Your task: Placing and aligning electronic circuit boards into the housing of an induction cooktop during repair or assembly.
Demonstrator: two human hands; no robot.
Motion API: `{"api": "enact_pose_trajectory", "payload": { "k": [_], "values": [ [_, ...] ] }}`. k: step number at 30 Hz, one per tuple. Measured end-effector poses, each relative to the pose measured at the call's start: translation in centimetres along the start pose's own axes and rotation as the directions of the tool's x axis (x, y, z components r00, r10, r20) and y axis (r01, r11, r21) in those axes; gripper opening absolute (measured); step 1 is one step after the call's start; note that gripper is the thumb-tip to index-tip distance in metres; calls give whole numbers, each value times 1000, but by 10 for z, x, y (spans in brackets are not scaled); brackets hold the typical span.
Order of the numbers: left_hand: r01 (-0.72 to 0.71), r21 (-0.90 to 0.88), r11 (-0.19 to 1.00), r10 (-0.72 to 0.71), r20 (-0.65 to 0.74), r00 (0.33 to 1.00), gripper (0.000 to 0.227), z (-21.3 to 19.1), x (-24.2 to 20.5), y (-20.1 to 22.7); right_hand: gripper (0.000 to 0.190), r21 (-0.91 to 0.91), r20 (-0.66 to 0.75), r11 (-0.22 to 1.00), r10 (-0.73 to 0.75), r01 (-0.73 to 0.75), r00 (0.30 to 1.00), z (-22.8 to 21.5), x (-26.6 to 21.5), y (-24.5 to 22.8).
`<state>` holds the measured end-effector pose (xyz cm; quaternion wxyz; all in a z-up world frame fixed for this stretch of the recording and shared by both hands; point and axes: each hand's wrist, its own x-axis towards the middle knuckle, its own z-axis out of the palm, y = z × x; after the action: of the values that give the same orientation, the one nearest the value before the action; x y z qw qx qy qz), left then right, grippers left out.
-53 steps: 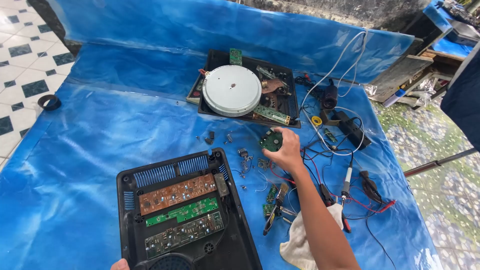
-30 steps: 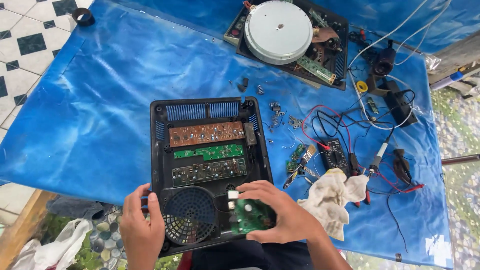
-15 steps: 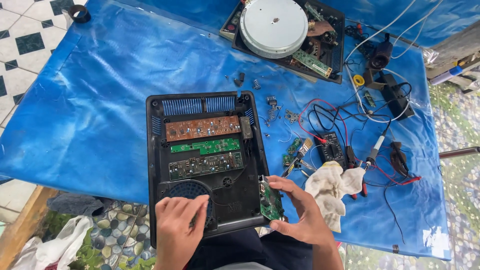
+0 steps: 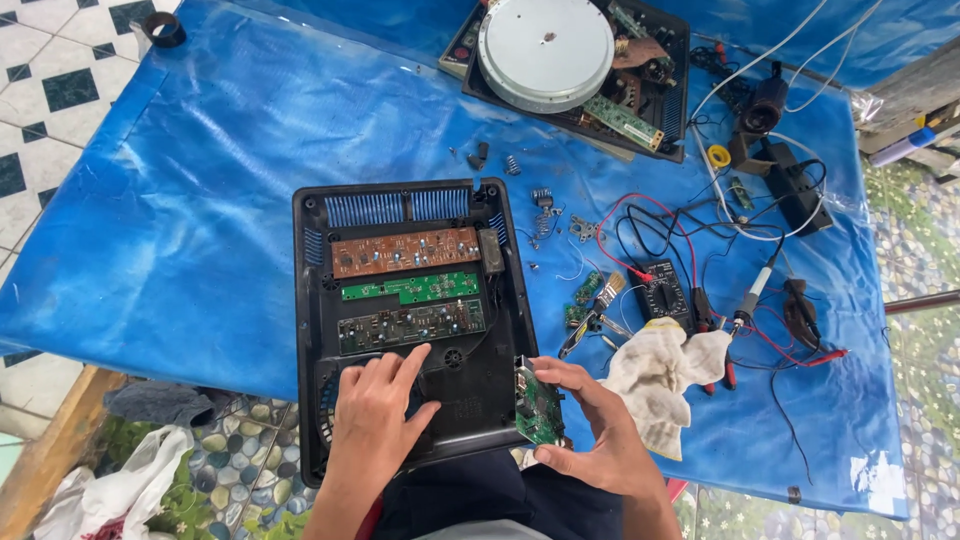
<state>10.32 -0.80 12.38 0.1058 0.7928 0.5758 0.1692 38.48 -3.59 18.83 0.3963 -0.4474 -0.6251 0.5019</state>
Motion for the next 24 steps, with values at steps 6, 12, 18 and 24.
{"api": "enact_pose_trajectory", "payload": {
  "k": [6,12,18,24],
  "values": [
    [-47,12,999,47,-39,998,59,17,10,-2,66,-24,1,1000,-5,5,1000,1,2,-2],
    [34,91,995,-28,-68,997,80,18,11,-1,63,-145,18,989,7,-5,1000,6,10,-14],
    [139,-102,985,-135,45,990,74,-9,5,-1,60,-336,217,935,-38,111,976,21,24,-22],
    [200,-240,950,-229,-102,968,31,-41,-17,-5,58,-304,401,920,-113,249,909,33,43,-10]
  ]
}}
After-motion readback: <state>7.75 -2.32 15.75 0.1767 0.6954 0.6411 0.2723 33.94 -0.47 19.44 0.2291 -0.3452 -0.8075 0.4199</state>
